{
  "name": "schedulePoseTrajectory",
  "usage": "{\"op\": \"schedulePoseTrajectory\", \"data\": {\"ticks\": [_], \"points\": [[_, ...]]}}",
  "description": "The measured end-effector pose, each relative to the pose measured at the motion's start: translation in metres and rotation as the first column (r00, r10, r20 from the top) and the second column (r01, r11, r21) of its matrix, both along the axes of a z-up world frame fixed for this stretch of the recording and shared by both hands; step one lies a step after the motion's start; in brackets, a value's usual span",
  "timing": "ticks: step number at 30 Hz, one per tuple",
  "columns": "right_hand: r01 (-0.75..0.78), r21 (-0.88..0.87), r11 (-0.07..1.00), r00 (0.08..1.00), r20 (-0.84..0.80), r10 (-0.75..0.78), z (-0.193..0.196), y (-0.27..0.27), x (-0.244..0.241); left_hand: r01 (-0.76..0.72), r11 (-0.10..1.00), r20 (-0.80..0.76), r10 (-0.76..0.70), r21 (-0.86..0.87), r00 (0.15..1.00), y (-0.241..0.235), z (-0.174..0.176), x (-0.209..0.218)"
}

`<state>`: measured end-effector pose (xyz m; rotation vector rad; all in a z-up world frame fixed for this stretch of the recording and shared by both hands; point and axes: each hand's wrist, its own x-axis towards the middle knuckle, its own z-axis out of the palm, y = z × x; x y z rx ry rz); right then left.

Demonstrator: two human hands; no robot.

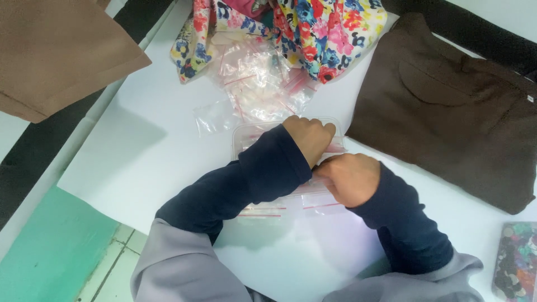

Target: The person sorts small colorful buttons from a plastic container into individual ziplock bags. They place the buttons into bags, seal them, and stack the filled bags on the table.

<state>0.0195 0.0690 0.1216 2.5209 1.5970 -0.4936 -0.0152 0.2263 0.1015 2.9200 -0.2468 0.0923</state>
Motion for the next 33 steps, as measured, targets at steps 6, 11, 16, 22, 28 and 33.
{"op": "schedulePoseTrajectory", "data": {"ticks": [6,11,16,22,28,33], "points": [[-0.038,-0.112,0.993,0.996,0.073,0.047,-0.016,-0.002,-0.009,0.018,0.999,-0.120,-0.023,-0.045,0.993,-0.002,0.012,-0.007],[-0.072,-0.092,0.993,0.993,0.087,0.080,-0.013,0.004,0.001,0.006,1.000,-0.043,-0.005,0.005,0.999,0.003,-0.005,-0.001],[-0.015,-0.020,1.000,0.987,0.157,0.018,-0.019,0.007,0.001,0.013,1.000,-0.042,-0.013,0.007,0.999,0.006,-0.018,0.008],[0.029,-0.015,0.999,0.989,0.143,-0.027,0.005,0.012,-0.005,0.001,0.999,-0.103,-0.005,-0.035,0.995,0.015,-0.003,0.006],[-0.083,-0.067,0.994,0.995,0.047,0.086,-0.015,0.009,-0.004,-0.015,0.998,-0.193,0.003,-0.063,0.981,0.009,-0.013,0.010],[-0.077,0.029,0.997,0.969,-0.235,0.082,0.009,0.002,-0.004,-0.001,0.997,-0.254,-0.020,-0.082,0.967,0.013,0.006,0.007]]}}
